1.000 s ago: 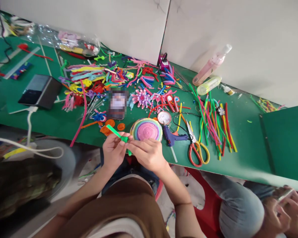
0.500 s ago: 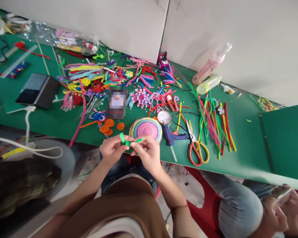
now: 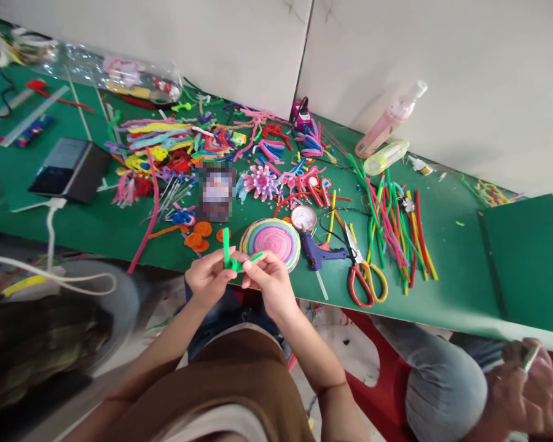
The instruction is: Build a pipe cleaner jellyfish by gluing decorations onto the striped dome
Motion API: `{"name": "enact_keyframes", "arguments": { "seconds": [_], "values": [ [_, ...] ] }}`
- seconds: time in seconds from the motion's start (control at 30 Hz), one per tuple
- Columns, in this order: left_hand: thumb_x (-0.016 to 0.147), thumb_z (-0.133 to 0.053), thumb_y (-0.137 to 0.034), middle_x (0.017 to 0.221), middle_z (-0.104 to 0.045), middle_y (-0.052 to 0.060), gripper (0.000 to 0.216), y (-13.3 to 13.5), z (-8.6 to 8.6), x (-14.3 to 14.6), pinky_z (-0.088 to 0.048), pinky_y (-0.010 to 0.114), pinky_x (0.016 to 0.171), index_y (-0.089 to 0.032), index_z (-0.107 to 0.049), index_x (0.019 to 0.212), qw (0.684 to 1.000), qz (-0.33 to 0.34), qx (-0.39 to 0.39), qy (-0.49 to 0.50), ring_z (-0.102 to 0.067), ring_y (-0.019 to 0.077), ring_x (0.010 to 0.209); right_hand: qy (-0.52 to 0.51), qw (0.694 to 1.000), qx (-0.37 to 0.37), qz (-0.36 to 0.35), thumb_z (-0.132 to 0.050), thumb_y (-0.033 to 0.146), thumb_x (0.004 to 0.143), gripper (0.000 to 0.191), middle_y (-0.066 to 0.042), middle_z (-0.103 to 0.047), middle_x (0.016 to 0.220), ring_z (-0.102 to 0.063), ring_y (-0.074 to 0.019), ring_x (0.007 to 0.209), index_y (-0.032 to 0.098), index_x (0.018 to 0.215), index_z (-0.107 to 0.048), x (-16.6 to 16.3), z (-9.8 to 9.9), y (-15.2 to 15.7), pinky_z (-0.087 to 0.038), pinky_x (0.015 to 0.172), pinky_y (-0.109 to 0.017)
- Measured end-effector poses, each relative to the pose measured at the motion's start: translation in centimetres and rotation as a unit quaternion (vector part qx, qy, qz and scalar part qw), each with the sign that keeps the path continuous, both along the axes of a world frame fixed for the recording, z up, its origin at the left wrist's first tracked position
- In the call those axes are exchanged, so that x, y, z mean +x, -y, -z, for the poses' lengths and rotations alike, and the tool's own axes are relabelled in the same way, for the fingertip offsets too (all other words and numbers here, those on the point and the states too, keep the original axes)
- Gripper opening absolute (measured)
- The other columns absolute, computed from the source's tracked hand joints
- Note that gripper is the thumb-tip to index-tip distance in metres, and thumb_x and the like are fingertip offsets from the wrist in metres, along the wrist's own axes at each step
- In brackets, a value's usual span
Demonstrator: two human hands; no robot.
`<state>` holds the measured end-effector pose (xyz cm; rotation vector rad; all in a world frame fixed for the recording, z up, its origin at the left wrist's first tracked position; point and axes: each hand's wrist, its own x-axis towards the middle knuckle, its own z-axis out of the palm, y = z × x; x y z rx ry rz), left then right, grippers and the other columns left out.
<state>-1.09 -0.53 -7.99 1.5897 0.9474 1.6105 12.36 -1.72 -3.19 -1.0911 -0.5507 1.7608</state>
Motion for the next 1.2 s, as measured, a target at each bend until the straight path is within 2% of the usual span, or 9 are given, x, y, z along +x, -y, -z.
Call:
{"name": "enact_keyframes", "arguments": {
  "seconds": [0.1, 0.2, 0.3, 0.43, 0.57, 0.7, 0.83, 1.0, 1.2],
  "values": [
    [0.084, -0.066, -0.032, 0.091, -0.077, 0.005, 0.026, 0.2, -0.3, 0.1, -0.056, 0.027, 0.075, -0.023, -0.071, 0.108, 1.0, 0.001, -0.004, -0.028, -0.072, 0.0176, 0.08, -0.009, 1.0, -0.007, 0.017, -0.083, 0.041, 0.062, 0.036, 0.009, -0.055, 0.054, -0.049, -0.0042, 0.043, 0.02, 0.069, -0.055, -0.1, -0.1, -0.1, -0.038, 0.044, -0.016],
    [0.085, -0.066, -0.035, 0.094, -0.076, 0.007, 0.025, 0.3, -0.4, 0.3, -0.055, 0.027, 0.076, -0.021, -0.072, 0.104, 0.998, 0.004, -0.059, -0.009, -0.071, 0.0191, 0.084, -0.012, 1.0, -0.006, 0.024, -0.083, 0.041, 0.062, 0.035, 0.008, -0.054, 0.055, -0.049, -0.0044, 0.044, 0.02, 0.072, -0.056, -0.2, 0.0, -0.2, -0.04, 0.045, -0.016],
    [0.082, -0.066, -0.046, 0.093, -0.075, 0.01, 0.032, 0.1, -0.1, 0.6, -0.056, 0.032, 0.077, -0.019, -0.074, 0.097, 0.986, 0.057, -0.141, 0.068, -0.07, 0.0222, 0.086, -0.019, 0.999, -0.009, 0.028, -0.083, 0.041, 0.062, 0.034, 0.008, -0.054, 0.056, -0.047, -0.0041, 0.043, 0.02, 0.072, -0.058, -0.3, 0.0, -0.1, -0.04, 0.045, -0.016],
    [0.073, -0.071, -0.056, 0.089, -0.072, 0.009, 0.038, -0.1, 0.3, 1.2, -0.055, 0.036, 0.082, -0.02, -0.075, 0.084, 0.953, 0.117, -0.193, 0.204, -0.067, 0.0225, 0.088, -0.034, 0.999, -0.011, 0.023, -0.082, 0.039, 0.063, 0.032, 0.008, -0.053, 0.056, -0.044, -0.0039, 0.043, 0.02, 0.072, -0.058, -0.4, -0.1, 0.0, -0.037, 0.043, -0.016],
    [0.061, -0.076, -0.063, 0.079, -0.065, 0.006, 0.043, 0.0, -0.3, 1.9, -0.056, 0.03, 0.065, -0.021, -0.073, 0.069, 0.911, 0.13, -0.254, 0.298, -0.064, 0.0196, 0.082, -0.06, 0.998, -0.017, 0.005, -0.083, 0.038, 0.064, 0.031, 0.006, -0.059, 0.064, -0.042, -0.0032, 0.043, 0.02, 0.071, -0.059, -0.6, -0.4, 0.2, -0.037, 0.042, -0.016],
    [0.052, -0.077, -0.069, 0.078, -0.06, 0.006, 0.05, 0.2, -1.1, 2.3, -0.052, 0.024, 0.051, -0.02, -0.07, 0.061, 0.882, 0.118, -0.312, 0.333, -0.062, 0.0189, 0.08, -0.084, 0.996, -0.019, -0.004, -0.083, 0.037, 0.063, 0.03, 0.004, -0.061, 0.07, -0.042, -0.0032, 0.045, 0.02, 0.072, -0.061, -1.0, -0.5, 0.3, -0.037, 0.042, -0.016],
    [0.052, -0.074, -0.072, 0.08, -0.058, 0.005, 0.054, 0.3, -1.4, 2.3, -0.055, 0.026, 0.055, -0.019, -0.066, 0.056, 0.883, 0.106, -0.317, 0.331, -0.06, 0.018, 0.08, -0.09, 0.996, -0.019, -0.009, -0.083, 0.04, 0.063, 0.031, 0.004, -0.058, 0.067, -0.042, -0.0044, 0.046, 0.02, 0.072, -0.06, -1.3, -0.7, 0.4, -0.038, 0.044, -0.018],
    [0.058, -0.073, -0.069, 0.078, -0.056, 0.004, 0.05, 0.6, -1.4, 2.3, -0.048, 0.019, 0.043, -0.02, -0.066, 0.057, 0.887, 0.102, -0.294, 0.34, -0.06, 0.0153, 0.076, -0.09, 0.996, -0.011, -0.006, -0.083, 0.041, 0.064, 0.033, 0.005, -0.057, 0.066, -0.046, -0.0053, 0.05, 0.021, 0.073, -0.058, -1.6, -1.1, 0.6, -0.042, 0.049, -0.018],
    [0.055, -0.077, -0.067, 0.079, -0.057, 0.003, 0.05, 0.7, -1.5, 2.6, -0.045, 0.015, 0.043, -0.019, -0.064, 0.058, 0.863, 0.101, -0.32, 0.378, -0.061, 0.0147, 0.08, -0.107, 0.994, -0.002, 0.018, -0.083, 0.038, 0.066, 0.031, 0.005, -0.059, 0.067, -0.051, -0.0052, 0.055, 0.021, 0.074, -0.059, -2.2, -1.1, 0.6, -0.045, 0.057, -0.017]
  ]
}}
